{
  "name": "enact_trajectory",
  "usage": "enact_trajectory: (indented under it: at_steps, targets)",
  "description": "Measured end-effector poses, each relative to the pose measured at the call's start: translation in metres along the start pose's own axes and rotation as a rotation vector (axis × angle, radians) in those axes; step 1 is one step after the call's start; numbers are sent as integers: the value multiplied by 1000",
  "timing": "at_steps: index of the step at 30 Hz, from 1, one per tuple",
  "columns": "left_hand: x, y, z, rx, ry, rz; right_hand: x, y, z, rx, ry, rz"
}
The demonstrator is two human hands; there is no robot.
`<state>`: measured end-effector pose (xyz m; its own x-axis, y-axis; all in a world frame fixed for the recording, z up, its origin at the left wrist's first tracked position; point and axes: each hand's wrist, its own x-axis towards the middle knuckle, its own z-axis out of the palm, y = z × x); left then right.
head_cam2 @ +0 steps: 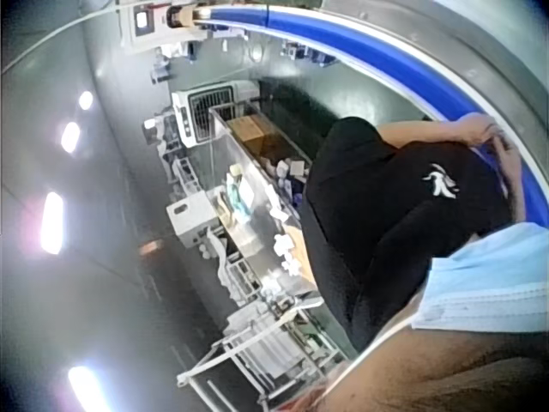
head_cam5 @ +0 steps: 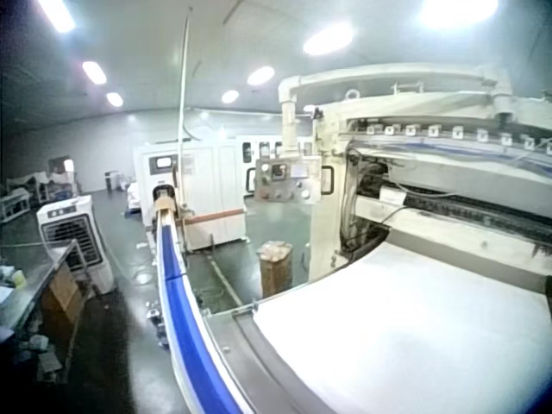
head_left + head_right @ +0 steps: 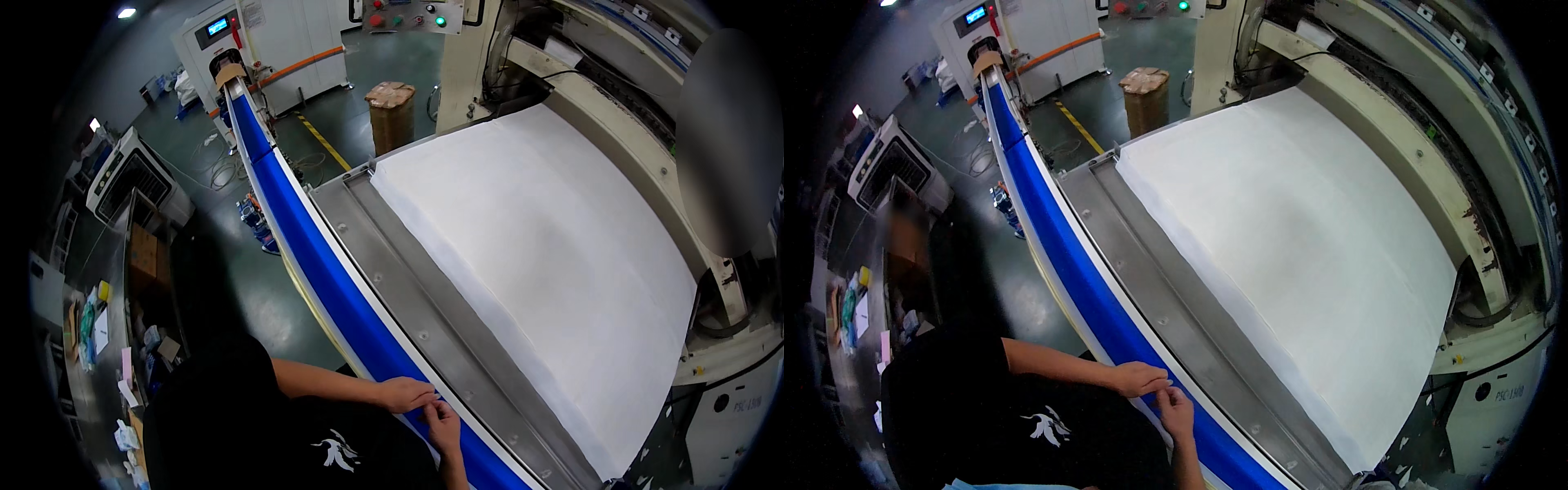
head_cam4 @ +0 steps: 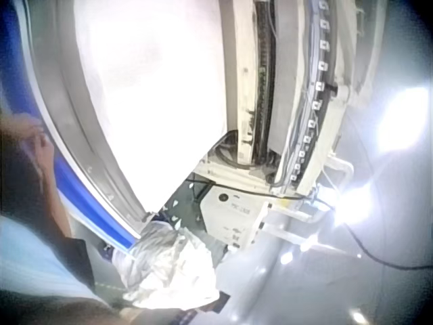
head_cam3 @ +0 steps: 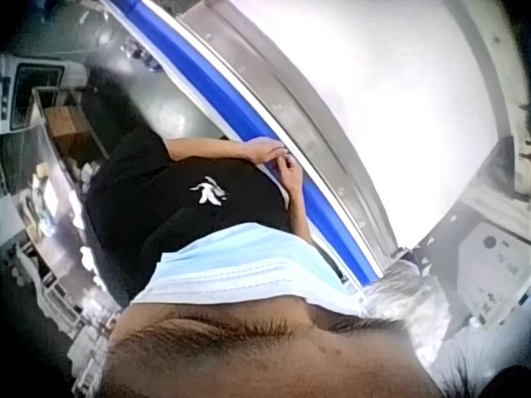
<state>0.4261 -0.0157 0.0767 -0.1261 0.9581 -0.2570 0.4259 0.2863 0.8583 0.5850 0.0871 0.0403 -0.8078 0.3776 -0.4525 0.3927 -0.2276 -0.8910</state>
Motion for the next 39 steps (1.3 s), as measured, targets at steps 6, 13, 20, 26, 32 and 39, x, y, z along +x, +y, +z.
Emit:
enact_trajectory:
  at_steps: [6,13,20,26,32,39]
  targets:
    - [1,-17,-34,5,118,-116,25,-22,16,-92,-30,62]
    - [23,-91,-140,191,415,-109,84,-57,28,-310,44,97]
    - [54,-187,-255,645,839,-2,207,-133,53,-680,64,-185]
    - [61,-224,-289,686,819,2,349,-200,103,-762,27,-372]
    - [70,-224,-293,614,815,7,463,-256,145,-886,24,-530]
    - [69,-228,-294,579,804,-8,526,-268,170,-854,43,-450]
